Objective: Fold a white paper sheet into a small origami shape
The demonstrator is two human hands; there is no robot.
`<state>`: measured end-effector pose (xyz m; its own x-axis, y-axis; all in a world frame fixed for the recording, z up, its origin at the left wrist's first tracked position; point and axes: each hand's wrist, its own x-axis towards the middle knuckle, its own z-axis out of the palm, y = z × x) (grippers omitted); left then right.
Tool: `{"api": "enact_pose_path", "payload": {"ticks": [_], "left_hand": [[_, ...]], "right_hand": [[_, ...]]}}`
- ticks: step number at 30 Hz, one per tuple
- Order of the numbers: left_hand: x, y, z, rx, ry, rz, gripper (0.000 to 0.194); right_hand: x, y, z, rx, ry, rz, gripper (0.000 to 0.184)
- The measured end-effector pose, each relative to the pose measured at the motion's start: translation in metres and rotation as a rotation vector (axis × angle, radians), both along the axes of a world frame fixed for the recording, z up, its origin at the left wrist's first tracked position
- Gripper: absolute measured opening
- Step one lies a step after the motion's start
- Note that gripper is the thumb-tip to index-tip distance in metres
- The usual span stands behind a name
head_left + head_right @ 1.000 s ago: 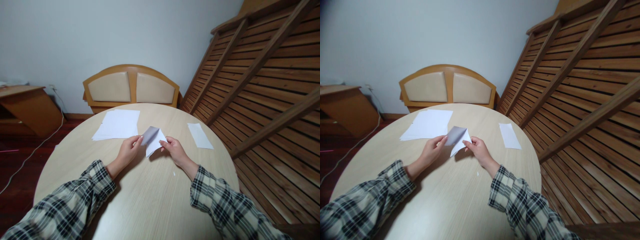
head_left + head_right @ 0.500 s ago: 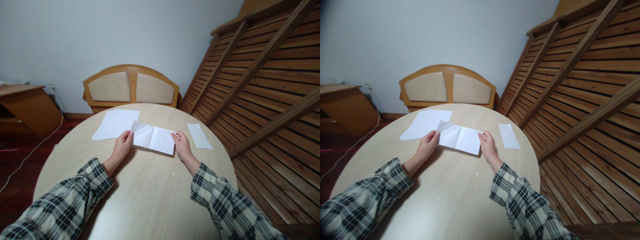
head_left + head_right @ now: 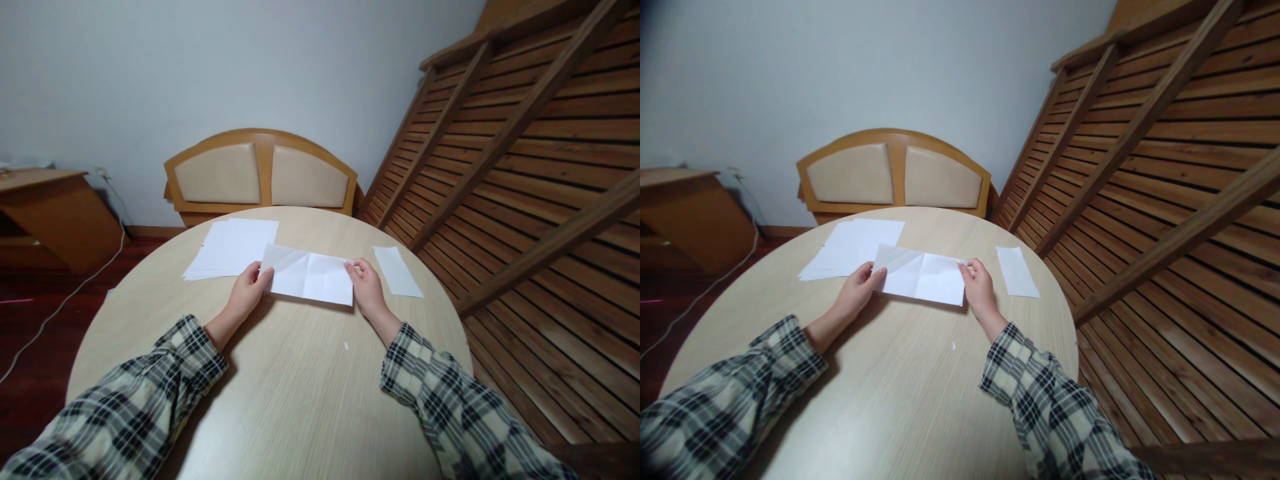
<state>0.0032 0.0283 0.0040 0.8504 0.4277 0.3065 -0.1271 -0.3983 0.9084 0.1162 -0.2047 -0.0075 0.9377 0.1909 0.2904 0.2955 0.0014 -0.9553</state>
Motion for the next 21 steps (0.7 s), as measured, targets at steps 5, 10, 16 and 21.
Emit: {"api": "enact_pose_path", "payload": {"ticks": [5, 10, 16, 21], "left_hand": [[-0.001, -0.0023, 0.0014, -0.088, 0.027, 0.001, 0.032], [-0.0006, 0.0006, -0.0013, -0.094, 0.036, -0.01, 0.034], [0.0005, 0.0018, -0.0027, -0.061, 0.016, 0.013, 0.031], [0.0006, 0.0006, -0.0029, -0.093, -0.011, -0.005, 0.03]], "right_hand": [[-0.0016, -0.0008, -0.0006, -0.034, -0.028, 0.029, 0.031], [-0.0041, 0.0001, 0.0011, -0.031, -0.017, 0.055, 0.032], [-0.0055, 0.0006, 0.0029, -0.019, -0.005, 0.05, 0.033], [-0.0035, 0.0011, 0.0018, 0.022, 0.033, 0.043, 0.035]]}}
